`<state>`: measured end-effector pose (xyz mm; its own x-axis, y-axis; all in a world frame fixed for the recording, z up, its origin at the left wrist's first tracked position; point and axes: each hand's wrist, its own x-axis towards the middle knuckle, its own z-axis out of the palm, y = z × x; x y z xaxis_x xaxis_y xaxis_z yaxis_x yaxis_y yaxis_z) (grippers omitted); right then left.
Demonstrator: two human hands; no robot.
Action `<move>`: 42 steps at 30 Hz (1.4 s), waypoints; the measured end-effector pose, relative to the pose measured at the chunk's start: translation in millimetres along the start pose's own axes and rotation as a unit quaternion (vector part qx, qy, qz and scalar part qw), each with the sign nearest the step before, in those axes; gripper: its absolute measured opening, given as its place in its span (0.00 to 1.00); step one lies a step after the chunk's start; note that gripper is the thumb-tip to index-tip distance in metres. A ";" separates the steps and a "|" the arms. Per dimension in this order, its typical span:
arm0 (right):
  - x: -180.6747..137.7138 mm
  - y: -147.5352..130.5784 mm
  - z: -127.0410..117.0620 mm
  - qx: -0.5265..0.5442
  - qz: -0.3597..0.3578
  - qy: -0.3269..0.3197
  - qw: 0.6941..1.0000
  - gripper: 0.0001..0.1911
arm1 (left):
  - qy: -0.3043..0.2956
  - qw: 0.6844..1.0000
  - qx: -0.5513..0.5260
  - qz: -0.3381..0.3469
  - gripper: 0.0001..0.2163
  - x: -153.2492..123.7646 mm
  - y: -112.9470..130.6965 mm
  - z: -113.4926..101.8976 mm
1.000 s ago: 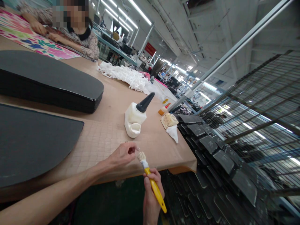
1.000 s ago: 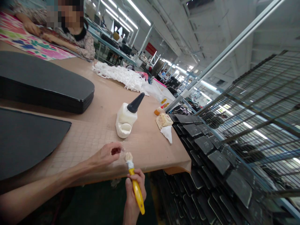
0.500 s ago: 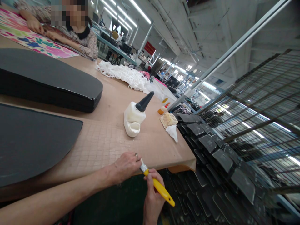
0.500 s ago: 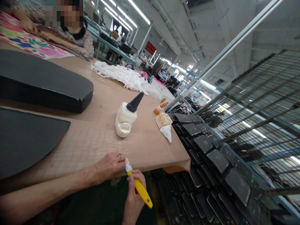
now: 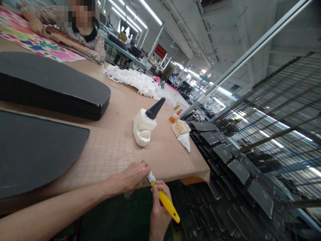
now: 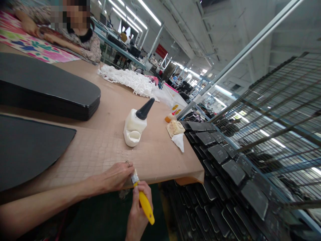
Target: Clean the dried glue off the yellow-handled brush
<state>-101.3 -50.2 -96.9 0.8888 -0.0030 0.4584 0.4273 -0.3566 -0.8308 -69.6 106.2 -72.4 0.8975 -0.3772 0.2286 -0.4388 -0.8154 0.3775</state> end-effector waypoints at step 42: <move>5.4 31.6 -19.6 0.080 0.077 0.151 0.982 0.13 | 0.144 0.935 -0.316 -0.071 0.07 31.4 -10.3 13.1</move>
<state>-86.2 -79.8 -114.5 0.8650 -0.3312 0.3770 0.3345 -0.1795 -0.9251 -36.3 97.0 -80.8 0.9393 -0.0771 0.3342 -0.3368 -0.3914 0.8564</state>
